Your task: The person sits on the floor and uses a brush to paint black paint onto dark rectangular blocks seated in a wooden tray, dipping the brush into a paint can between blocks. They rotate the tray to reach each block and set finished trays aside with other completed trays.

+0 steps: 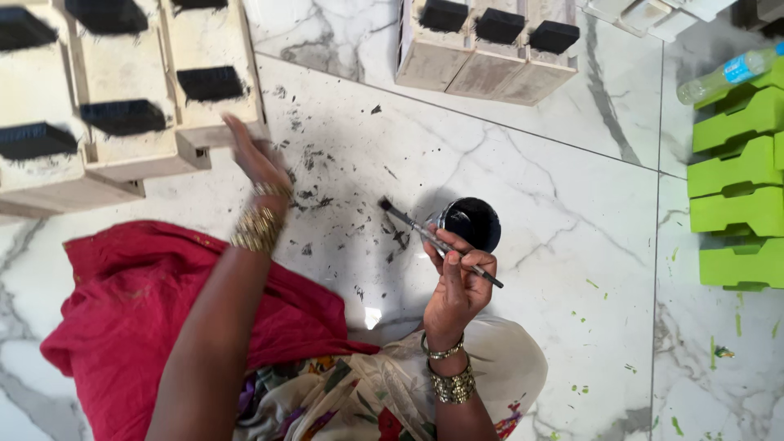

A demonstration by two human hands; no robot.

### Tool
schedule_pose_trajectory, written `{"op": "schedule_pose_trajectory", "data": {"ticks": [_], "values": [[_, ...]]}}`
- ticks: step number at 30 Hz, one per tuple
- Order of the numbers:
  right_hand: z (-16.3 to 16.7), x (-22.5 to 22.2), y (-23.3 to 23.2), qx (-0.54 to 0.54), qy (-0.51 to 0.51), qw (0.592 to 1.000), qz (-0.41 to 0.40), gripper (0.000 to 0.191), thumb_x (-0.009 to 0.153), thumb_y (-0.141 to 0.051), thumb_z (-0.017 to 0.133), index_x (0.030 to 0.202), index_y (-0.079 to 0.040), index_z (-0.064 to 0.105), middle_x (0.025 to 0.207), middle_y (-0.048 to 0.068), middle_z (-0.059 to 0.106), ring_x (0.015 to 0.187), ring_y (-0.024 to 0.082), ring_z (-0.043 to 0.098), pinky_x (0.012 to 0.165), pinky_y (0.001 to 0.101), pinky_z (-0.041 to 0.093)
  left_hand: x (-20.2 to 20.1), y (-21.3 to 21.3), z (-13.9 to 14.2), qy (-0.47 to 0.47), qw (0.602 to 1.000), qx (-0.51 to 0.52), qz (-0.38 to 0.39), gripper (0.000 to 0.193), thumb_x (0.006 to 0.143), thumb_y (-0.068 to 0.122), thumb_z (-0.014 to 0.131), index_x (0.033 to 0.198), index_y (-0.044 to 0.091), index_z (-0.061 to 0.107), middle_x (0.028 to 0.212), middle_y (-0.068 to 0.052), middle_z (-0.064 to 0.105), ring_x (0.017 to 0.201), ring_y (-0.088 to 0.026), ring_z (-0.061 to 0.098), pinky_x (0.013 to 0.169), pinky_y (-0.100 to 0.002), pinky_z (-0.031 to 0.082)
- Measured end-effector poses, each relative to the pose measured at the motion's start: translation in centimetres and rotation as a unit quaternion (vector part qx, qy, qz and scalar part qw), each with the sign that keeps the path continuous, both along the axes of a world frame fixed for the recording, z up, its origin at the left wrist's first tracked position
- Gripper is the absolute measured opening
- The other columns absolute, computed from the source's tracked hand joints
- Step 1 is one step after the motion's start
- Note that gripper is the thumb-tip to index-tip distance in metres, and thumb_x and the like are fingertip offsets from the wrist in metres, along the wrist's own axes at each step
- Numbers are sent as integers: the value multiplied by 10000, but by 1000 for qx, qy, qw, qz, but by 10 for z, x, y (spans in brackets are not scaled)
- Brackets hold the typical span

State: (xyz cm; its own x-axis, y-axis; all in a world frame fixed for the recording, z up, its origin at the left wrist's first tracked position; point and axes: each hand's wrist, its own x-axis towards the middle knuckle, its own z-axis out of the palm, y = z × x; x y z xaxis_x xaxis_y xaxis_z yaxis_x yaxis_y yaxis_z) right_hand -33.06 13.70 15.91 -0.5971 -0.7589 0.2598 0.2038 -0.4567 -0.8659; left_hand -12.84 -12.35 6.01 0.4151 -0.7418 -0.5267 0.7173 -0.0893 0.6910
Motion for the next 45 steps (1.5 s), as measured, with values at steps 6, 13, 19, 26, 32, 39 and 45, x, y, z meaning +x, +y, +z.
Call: {"op": "schedule_pose_trajectory", "data": {"ticks": [6, 13, 19, 26, 32, 39, 45], "values": [[12, -6, 1, -6, -25, 999, -38, 118, 1066, -6, 533, 1078, -62, 430, 1244, 290, 655, 1220, 433, 660, 962, 465, 638, -94, 30, -11, -339, 923, -106, -150, 784, 1041, 366, 599, 1573, -43, 194, 1597, -270, 292, 1460, -391, 375, 1231, -483, 344], [19, -36, 0, -19, -38, 990, -134, 91, 1072, -19, 521, 1105, -46, 440, 1245, 275, 656, 1251, 438, 647, 987, 437, 629, -193, -66, 30, -630, 636, -307, -323, 650, 959, 231, 681, 1485, -21, 395, 1510, -222, 421, 1415, -383, 388, 1172, -458, 355], [4, -41, -8, 5, -57, 990, -129, 85, 1051, -10, 523, 1081, -38, 448, 1200, 292, 671, 1208, 449, 651, 957, 442, 632, -236, -118, 45, -804, 418, -330, -265, 541, 917, 57, 568, 1439, -22, 452, 1399, -181, 492, 1296, -360, 457, 1036, -465, 409], [1, -46, -5, -8, -71, 990, -119, 84, 1057, -14, 526, 1061, -42, 447, 1220, 296, 664, 1225, 450, 653, 953, 437, 634, -201, -93, 39, -844, 383, -280, -250, 167, 906, 114, 614, 1065, 118, 666, 1046, -97, 612, 1050, -306, 548, 854, -501, 453], [10, -42, 0, -63, -60, 991, -99, 119, 1058, -38, 553, 1108, -54, 445, 1229, 282, 657, 1222, 426, 662, 963, 439, 634, -103, -2, 36, -761, 434, -375, -302, 149, 891, 167, 720, 1025, 115, 683, 1047, -88, 633, 1048, -290, 583, 867, -448, 479], [12, -27, 11, -69, -20, 994, -85, 143, 1071, -33, 566, 1107, -55, 430, 1234, 264, 664, 1204, 393, 675, 945, 425, 644, 9, 112, 44, -690, 475, -406, -366, 200, 703, 170, 717, 894, 120, 684, 976, -74, 653, 1007, -299, 590, 894, -442, 484], [21, 2, 18, -39, 62, 997, 9, 163, 1071, 1, 551, 1113, -65, 408, 1219, 251, 680, 1173, 343, 694, 944, 395, 647, 63, 147, 26, -602, 688, -303, -269, 111, 885, 153, 699, 982, 102, 681, 1050, -64, 680, 1028, -255, 630, 869, -395, 514]]}}
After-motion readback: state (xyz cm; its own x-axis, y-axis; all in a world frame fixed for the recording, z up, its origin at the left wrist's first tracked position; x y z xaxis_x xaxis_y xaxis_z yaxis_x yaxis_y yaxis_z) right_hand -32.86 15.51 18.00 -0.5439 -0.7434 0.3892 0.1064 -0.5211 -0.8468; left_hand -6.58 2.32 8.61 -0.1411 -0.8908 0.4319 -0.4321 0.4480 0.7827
